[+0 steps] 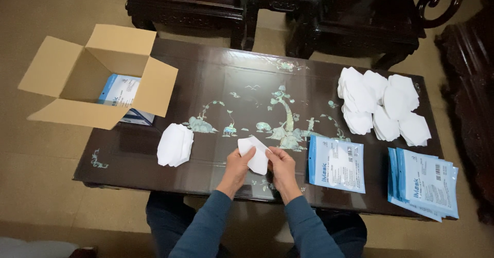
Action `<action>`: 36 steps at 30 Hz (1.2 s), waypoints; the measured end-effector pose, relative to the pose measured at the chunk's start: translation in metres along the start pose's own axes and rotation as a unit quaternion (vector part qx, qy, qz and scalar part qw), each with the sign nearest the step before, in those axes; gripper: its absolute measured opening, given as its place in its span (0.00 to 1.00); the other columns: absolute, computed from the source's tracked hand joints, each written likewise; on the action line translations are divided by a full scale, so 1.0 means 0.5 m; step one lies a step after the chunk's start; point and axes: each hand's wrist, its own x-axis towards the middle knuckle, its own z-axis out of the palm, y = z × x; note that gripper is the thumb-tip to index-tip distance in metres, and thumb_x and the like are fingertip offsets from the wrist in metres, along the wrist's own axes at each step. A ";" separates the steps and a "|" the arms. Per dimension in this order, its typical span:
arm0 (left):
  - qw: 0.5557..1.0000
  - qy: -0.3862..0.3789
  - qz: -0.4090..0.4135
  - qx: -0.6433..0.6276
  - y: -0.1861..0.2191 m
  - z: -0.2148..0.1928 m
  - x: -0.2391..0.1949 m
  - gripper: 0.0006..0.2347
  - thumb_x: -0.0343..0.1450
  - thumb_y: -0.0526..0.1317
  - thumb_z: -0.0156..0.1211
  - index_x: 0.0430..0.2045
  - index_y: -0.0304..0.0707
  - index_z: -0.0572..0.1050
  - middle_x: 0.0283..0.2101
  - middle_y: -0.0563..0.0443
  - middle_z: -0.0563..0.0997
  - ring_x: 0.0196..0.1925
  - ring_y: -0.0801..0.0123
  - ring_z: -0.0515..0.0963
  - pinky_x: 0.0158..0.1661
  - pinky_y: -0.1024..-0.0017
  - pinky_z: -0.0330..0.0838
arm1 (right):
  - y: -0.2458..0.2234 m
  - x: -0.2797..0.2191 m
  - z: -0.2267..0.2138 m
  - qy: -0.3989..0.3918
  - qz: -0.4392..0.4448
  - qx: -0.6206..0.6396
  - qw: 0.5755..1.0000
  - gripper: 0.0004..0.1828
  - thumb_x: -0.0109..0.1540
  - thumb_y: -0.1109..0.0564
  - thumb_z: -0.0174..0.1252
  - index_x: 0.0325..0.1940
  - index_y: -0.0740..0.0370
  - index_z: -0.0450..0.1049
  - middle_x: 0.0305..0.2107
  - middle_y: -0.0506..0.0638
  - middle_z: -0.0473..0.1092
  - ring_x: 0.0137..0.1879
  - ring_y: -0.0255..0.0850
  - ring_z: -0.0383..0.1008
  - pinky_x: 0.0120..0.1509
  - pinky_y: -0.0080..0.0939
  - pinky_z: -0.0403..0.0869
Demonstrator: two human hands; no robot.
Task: Folding face masks and placing them into individual plastic sleeves.
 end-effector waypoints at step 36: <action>0.986 -0.010 -0.042 0.158 -0.048 0.094 -0.037 0.16 0.68 0.43 0.74 0.41 0.27 0.82 0.35 0.42 0.86 0.36 0.64 0.86 0.35 0.64 0.79 | 0.000 -0.047 -0.148 0.141 -0.540 -0.493 0.667 0.06 0.63 0.59 0.61 0.34 0.65 0.77 0.40 0.57 0.77 0.57 0.56 0.78 0.62 0.50 0.74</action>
